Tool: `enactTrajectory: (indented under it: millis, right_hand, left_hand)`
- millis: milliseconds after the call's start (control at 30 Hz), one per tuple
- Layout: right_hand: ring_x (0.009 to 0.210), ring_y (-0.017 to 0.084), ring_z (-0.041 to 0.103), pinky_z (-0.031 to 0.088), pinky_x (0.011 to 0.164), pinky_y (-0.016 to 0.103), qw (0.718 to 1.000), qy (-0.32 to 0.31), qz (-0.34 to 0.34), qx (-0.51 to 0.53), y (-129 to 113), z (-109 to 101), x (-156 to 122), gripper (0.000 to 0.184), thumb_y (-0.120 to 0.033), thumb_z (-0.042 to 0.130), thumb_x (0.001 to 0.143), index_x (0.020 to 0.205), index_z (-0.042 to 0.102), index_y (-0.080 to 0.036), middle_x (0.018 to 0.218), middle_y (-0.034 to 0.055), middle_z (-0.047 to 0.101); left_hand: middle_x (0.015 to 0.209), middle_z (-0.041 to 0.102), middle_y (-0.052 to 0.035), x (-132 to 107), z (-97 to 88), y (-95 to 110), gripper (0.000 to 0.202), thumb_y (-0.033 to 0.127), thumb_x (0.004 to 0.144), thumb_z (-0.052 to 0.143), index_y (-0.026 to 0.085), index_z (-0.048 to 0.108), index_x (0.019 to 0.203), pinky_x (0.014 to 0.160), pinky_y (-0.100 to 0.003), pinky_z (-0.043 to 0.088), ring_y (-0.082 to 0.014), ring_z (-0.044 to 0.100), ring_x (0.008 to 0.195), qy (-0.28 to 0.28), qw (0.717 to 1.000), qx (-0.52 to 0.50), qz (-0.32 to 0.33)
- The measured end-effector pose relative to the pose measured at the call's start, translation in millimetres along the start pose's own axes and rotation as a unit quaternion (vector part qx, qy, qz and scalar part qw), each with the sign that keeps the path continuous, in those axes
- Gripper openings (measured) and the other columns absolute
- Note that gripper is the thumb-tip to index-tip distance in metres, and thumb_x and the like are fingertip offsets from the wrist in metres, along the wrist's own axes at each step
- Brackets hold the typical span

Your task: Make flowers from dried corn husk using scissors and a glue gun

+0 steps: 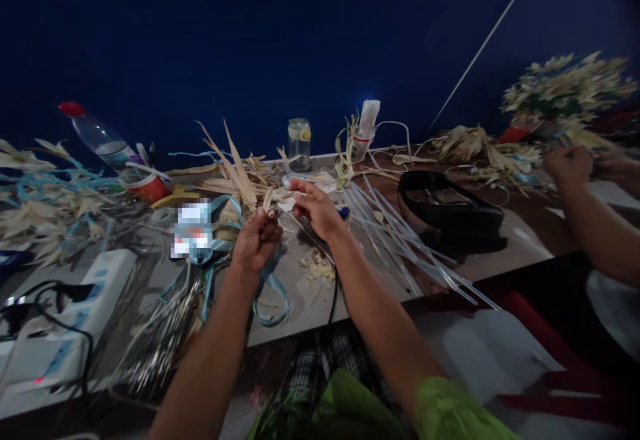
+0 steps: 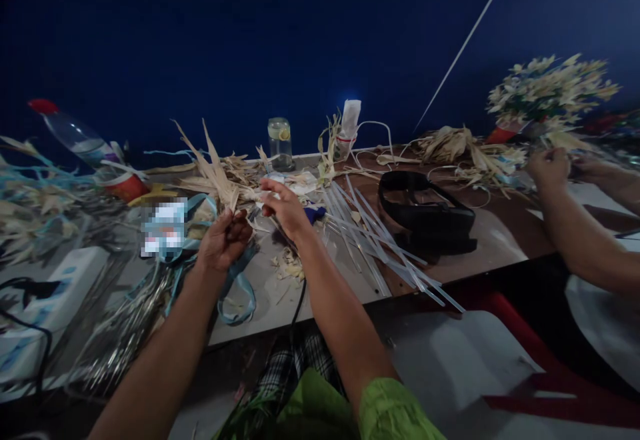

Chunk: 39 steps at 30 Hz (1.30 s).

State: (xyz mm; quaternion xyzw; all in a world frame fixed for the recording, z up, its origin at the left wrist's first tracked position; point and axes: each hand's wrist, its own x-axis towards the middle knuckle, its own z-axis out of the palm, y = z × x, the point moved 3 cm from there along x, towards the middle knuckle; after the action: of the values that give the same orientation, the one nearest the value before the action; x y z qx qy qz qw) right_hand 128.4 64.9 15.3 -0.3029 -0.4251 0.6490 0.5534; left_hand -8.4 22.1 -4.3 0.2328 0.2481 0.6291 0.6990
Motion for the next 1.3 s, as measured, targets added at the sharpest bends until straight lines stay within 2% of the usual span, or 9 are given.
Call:
enactTrajectory:
  millis: [67, 133, 300, 467, 600, 800, 967, 1100, 1300]
  right_hand:
    - [0.048, 0.003, 0.044, 0.039, 0.046, 0.019, 0.992, -0.09, 0.022, -0.081, 7, 14, -5, 0.038, -0.022, 0.067, 0.062, 0.099, 0.06, -0.02, 0.091, -0.0013, 0.061]
    - [0.047, 0.003, 0.041, 0.036, 0.046, 0.019, 0.98, -0.128, 0.04, -0.148, 13, 17, -7, 0.034, -0.021, 0.067, 0.062, 0.096, 0.062, -0.018, 0.083, -0.0016, 0.061]
    - [0.045, 0.004, 0.035, 0.026, 0.044, 0.019, 0.981, -0.073, 0.034, -0.177, 18, 7, -2, 0.02, -0.03, 0.065, 0.064, 0.077, 0.061, -0.016, 0.055, -0.0059, 0.048]
    - [0.046, 0.005, 0.033, 0.024, 0.045, 0.02, 0.991, -0.003, 0.0, -0.133, 11, 2, 2, 0.02, -0.033, 0.064, 0.063, 0.07, 0.058, -0.016, 0.053, -0.0066, 0.044]
    - [0.044, 0.004, 0.032, 0.022, 0.045, 0.021, 0.996, 0.058, -0.044, -0.053, 2, -6, 4, 0.019, -0.033, 0.064, 0.064, 0.066, 0.056, -0.016, 0.055, -0.0059, 0.044]
    - [0.041, 0.004, 0.029, 0.017, 0.042, 0.022, 0.998, 0.047, -0.03, -0.035, 3, -3, 4, 0.025, -0.039, 0.063, 0.066, 0.062, 0.057, -0.015, 0.052, -0.0047, 0.042]
    - [0.04, 0.004, 0.028, 0.019, 0.041, 0.022, 0.992, 0.022, 0.045, -0.114, 18, 2, 3, 0.029, -0.045, 0.061, 0.067, 0.062, 0.058, -0.016, 0.048, -0.0059, 0.038]
    - [0.04, 0.005, 0.028, 0.019, 0.042, 0.022, 0.984, 0.001, 0.069, -0.163, 30, 6, 2, 0.031, -0.046, 0.06, 0.067, 0.058, 0.056, -0.017, 0.044, -0.0059, 0.038]
    - [0.042, 0.005, 0.03, 0.021, 0.044, 0.021, 0.973, -0.052, 0.084, -0.21, 37, 10, -1, 0.028, -0.042, 0.064, 0.063, 0.058, 0.056, -0.016, 0.046, -0.0066, 0.042]
  left_hand:
    - [0.069, 0.057, 0.0023, 0, -0.4, 0, 0.019, 0.023, 0.072, 0.068, 0.014, 0.052, 0.072, 0.039, -0.014, 0.034, 0.0019, 0.025, 0.036, 0.001, 1.0, 0.007, 0.0]
    - [0.068, 0.057, 0.0025, 1, -1.5, 1, 0.019, 0.024, 0.071, 0.068, 0.014, 0.052, 0.072, 0.039, -0.015, 0.033, 0.0018, 0.025, 0.036, 0.005, 1.0, 0.014, 0.002]
    - [0.066, 0.056, 0.0025, 1, -1.3, 0, 0.024, 0.025, 0.069, 0.07, 0.015, 0.048, 0.067, 0.037, -0.015, 0.029, 0.0015, 0.025, 0.036, 0.019, 0.999, 0.036, 0.011]
    - [0.065, 0.053, 0.0037, -2, 0.6, 0, 0.025, 0.026, 0.068, 0.07, 0.015, 0.048, 0.069, 0.038, -0.016, 0.031, 0.0016, 0.025, 0.036, 0.028, 0.999, 0.03, -0.012]
    - [0.065, 0.055, 0.0033, 0, -0.6, 1, 0.024, 0.026, 0.067, 0.071, 0.014, 0.049, 0.068, 0.038, -0.016, 0.029, 0.0014, 0.026, 0.036, 0.031, 0.999, 0.037, 0.002]
    - [0.045, 0.041, 0.0084, 2, -2.0, -1, 0.016, 0.023, 0.068, 0.069, 0.013, 0.058, 0.075, 0.036, -0.015, 0.023, -0.0005, 0.023, 0.034, 0.069, 0.994, 0.085, 0.024]
    - [0.041, 0.029, 0.0105, -2, 2.9, 0, 0.016, 0.024, 0.071, 0.067, 0.013, 0.06, 0.08, 0.036, -0.015, 0.023, -0.0012, 0.022, 0.034, 0.024, 0.996, 0.083, 0.031]
    - [0.042, 0.029, 0.0097, -5, 5.7, -2, 0.021, 0.022, 0.067, 0.071, 0.016, 0.051, 0.065, 0.036, -0.015, 0.024, -0.0015, 0.025, 0.034, 0.012, 0.996, 0.086, 0.032]
    - [0.047, 0.039, 0.0084, 1, -2.3, -1, 0.018, 0.023, 0.069, 0.069, 0.014, 0.054, 0.07, 0.037, -0.015, 0.027, -0.0001, 0.024, 0.035, 0.043, 0.996, 0.075, 0.036]
